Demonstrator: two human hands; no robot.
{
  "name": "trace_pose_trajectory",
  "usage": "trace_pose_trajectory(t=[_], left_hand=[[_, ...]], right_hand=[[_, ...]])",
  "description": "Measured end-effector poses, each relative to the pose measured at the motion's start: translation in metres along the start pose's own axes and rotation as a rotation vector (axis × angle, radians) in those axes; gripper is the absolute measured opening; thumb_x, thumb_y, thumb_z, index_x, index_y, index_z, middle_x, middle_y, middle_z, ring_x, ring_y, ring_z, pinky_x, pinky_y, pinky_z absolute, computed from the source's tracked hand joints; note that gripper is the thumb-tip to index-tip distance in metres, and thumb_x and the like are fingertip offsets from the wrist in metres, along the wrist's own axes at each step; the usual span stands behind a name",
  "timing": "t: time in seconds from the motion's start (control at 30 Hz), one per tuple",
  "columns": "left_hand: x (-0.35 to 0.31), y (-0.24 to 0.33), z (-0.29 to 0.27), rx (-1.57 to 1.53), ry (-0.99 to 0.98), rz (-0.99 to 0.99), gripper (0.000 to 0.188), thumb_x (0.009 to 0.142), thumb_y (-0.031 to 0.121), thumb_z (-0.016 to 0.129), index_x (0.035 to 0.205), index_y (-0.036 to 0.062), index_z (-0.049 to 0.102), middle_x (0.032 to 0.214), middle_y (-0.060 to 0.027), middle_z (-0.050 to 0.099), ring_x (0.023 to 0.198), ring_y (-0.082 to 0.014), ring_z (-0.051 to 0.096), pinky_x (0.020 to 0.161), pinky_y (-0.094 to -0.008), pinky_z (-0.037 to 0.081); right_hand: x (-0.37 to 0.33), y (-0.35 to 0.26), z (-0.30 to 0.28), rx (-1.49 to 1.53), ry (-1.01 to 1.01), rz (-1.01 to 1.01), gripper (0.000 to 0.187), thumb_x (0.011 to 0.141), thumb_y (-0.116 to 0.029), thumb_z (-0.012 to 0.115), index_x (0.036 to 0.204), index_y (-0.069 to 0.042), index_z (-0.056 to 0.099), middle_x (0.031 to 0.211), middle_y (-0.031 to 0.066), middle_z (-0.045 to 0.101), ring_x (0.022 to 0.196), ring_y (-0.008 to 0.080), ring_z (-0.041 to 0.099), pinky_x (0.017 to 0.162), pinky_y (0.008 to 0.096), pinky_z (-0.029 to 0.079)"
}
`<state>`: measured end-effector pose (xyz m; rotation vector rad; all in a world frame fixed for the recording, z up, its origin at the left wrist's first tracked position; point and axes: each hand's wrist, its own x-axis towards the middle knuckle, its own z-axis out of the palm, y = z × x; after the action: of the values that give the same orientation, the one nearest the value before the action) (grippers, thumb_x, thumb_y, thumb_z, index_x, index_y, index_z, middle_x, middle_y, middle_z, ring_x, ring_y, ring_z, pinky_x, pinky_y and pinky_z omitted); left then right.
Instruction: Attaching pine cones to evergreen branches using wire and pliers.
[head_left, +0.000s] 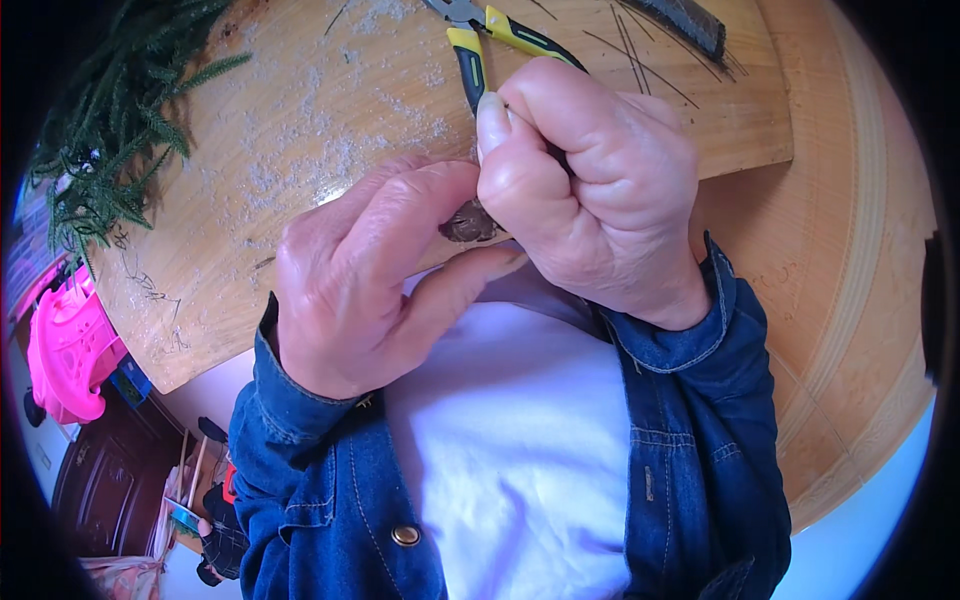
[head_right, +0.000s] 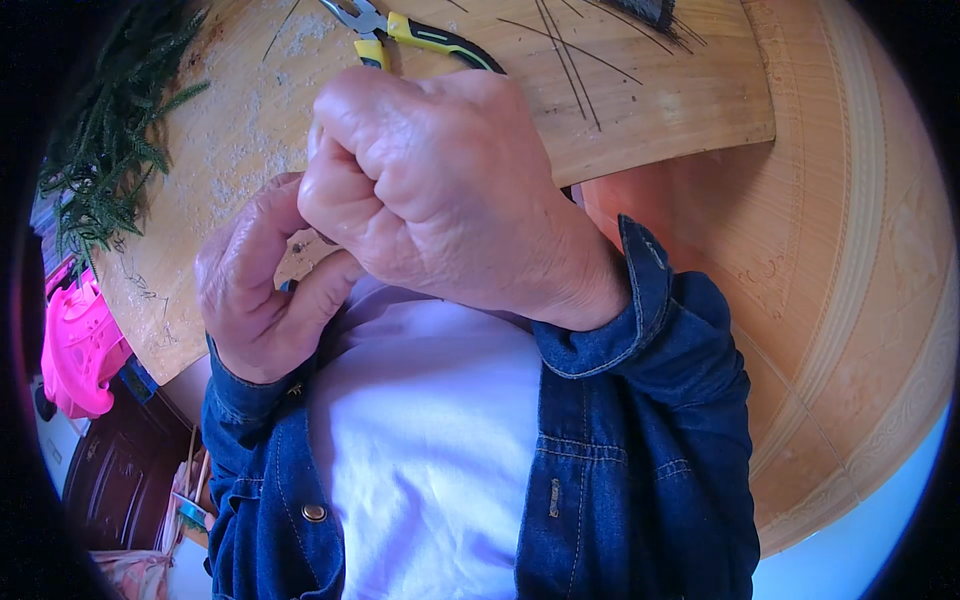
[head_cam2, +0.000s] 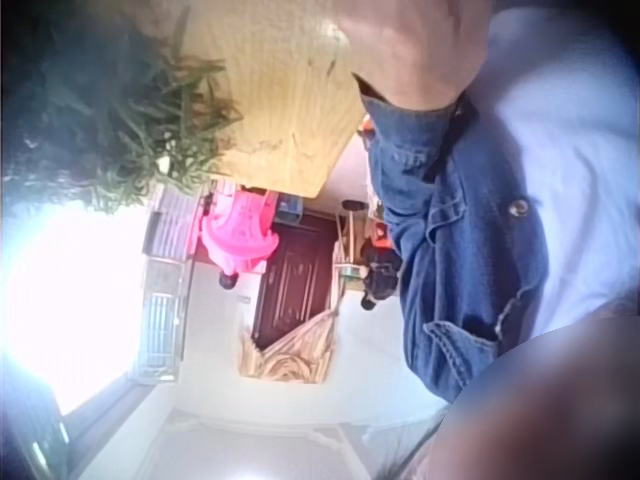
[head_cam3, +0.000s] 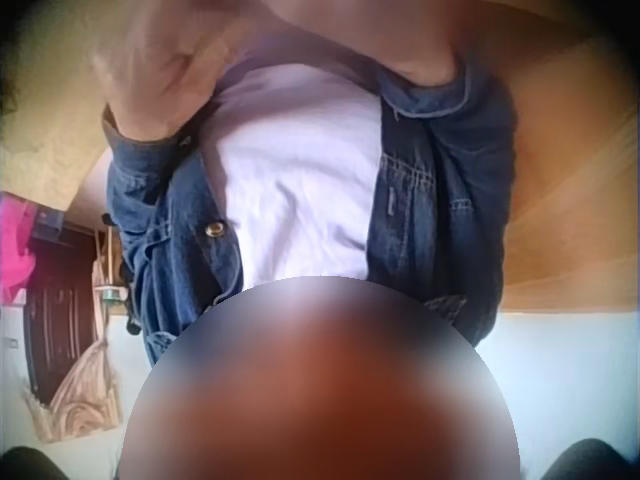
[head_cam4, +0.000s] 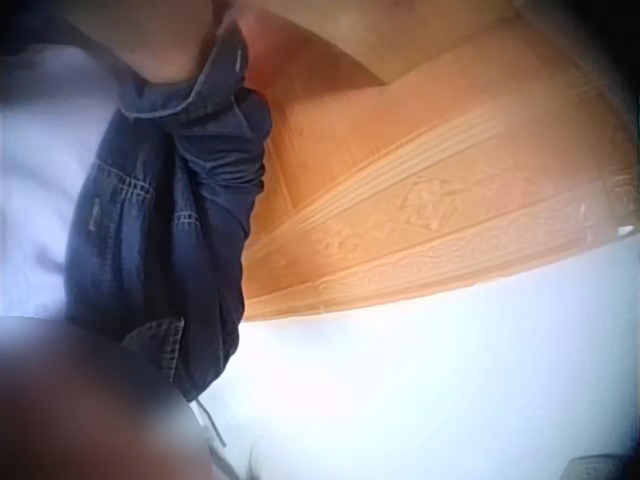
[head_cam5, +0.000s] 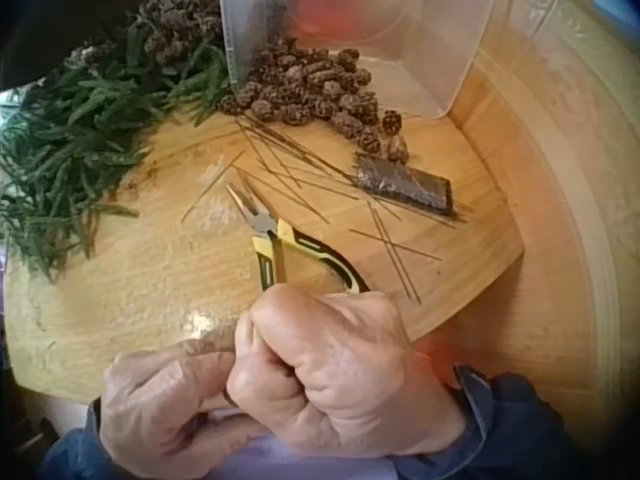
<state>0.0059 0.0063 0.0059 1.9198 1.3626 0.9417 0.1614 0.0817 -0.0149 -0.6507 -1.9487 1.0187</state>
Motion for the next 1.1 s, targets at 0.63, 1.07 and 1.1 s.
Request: trace_pose_trajectory(t=[0.63, 1.07, 1.1], left_hand=[[-0.003, -0.007, -0.010, -0.133, -0.088, -0.048, 0.024, 0.077, 0.007, 0.070, 0.096, -0.0037, 0.061, 0.081, -0.0143, 0.065, 0.069, -0.0266, 0.065, 0.063, -0.0301, 0.050], [-0.001, -0.007, 0.002, 0.221, 0.094, 0.133, 0.030, 0.069, 0.011, 0.075, 0.092, -0.0007, 0.060, 0.072, -0.0129, 0.059, 0.059, -0.0270, 0.060, 0.052, -0.0321, 0.048], [-0.001, -0.007, 0.001, 0.234, 0.108, 0.152, 0.031, 0.068, 0.011, 0.075, 0.092, -0.0008, 0.060, 0.072, -0.0130, 0.059, 0.059, -0.0273, 0.060, 0.052, -0.0323, 0.048]], right_hand=[[0.005, -0.005, -0.008, 0.137, -0.103, 0.142, 0.018, 0.085, 0.001, 0.054, 0.068, -0.001, 0.050, 0.055, -0.0001, 0.043, 0.050, 0.0069, 0.038, 0.046, 0.0250, 0.032], [0.000, -0.006, 0.007, 0.128, 0.041, 0.116, 0.014, 0.086, 0.001, 0.054, 0.072, 0.000, 0.054, 0.058, -0.0023, 0.048, 0.052, 0.0041, 0.041, 0.047, 0.0225, 0.035], [0.000, -0.006, 0.008, 0.108, 0.057, 0.104, 0.014, 0.086, 0.001, 0.054, 0.072, 0.000, 0.054, 0.058, -0.0021, 0.048, 0.053, 0.0041, 0.041, 0.047, 0.0225, 0.035]])
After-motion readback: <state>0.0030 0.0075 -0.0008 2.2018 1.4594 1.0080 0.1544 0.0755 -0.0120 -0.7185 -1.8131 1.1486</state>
